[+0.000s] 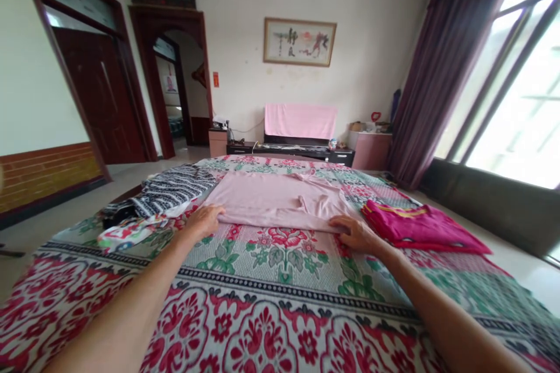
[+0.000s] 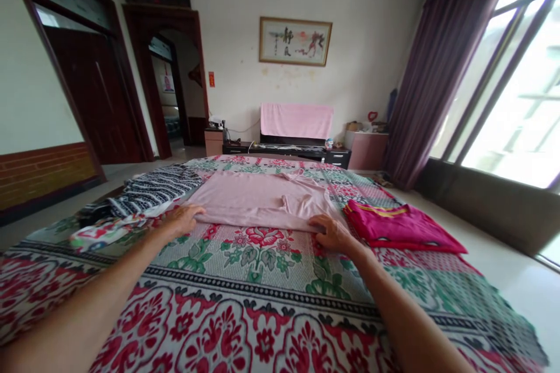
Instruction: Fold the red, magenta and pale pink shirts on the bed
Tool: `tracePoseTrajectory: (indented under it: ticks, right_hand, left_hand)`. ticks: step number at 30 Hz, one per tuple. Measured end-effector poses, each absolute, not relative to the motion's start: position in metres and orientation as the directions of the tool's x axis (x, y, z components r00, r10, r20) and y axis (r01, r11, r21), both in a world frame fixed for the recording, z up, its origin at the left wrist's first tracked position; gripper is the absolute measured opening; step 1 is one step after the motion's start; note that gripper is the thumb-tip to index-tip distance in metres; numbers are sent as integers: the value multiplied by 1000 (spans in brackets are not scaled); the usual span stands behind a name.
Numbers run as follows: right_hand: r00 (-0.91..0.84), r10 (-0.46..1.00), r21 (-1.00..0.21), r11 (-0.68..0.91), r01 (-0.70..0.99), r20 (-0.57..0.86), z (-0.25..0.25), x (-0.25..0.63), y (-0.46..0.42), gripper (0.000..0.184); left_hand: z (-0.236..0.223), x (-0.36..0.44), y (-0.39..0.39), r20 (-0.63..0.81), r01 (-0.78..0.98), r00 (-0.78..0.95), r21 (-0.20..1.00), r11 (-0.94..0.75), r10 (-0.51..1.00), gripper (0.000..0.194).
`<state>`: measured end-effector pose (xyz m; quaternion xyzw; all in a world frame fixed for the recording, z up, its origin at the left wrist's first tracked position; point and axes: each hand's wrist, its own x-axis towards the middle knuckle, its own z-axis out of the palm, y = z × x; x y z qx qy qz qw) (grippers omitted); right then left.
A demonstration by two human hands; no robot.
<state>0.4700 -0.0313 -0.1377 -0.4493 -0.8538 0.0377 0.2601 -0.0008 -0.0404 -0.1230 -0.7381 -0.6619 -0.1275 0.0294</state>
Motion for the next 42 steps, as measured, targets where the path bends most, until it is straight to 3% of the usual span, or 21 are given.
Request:
tracePoseTrajectory:
  ticks: [8,15,21,26,30,36,42]
  right_hand:
    - [-486,759,-200,607,769,433,-141,470,-22,47]
    - [-375,827,-169,476,863,418,-138,461,-23,35]
    - [-398,851,-150,468,871,343,-111,462,-31,33]
    - [-423,871,-123,462,878,250,-83,458,-43,31]
    - [-449,885,-138,463,876,122,-71,455,-50,32]
    - [-515,852,-140,500,854,-97,-71,451,-55,32]
    - [-476,844,-189,440,878,-246,-65,447,-66,29]
  left_hand:
    - [-127,0,-34,321,984,28,155,-82,947,39]
    - [-121,0,-32,396,991,9,121,-62,918,42]
    - [-95,-6,-35,245,998,-16,66,0,969,46]
    - [-65,-16,-42,109,997,68,17,-71,992,42]
    - [-56,-21,-49,-40,989,130,80,-126,991,32]
    - [-50,-13,-64,-214,988,60,153,-28,975,39]
    - [-48,-13,-66,-297,988,76,149,-32,952,28]
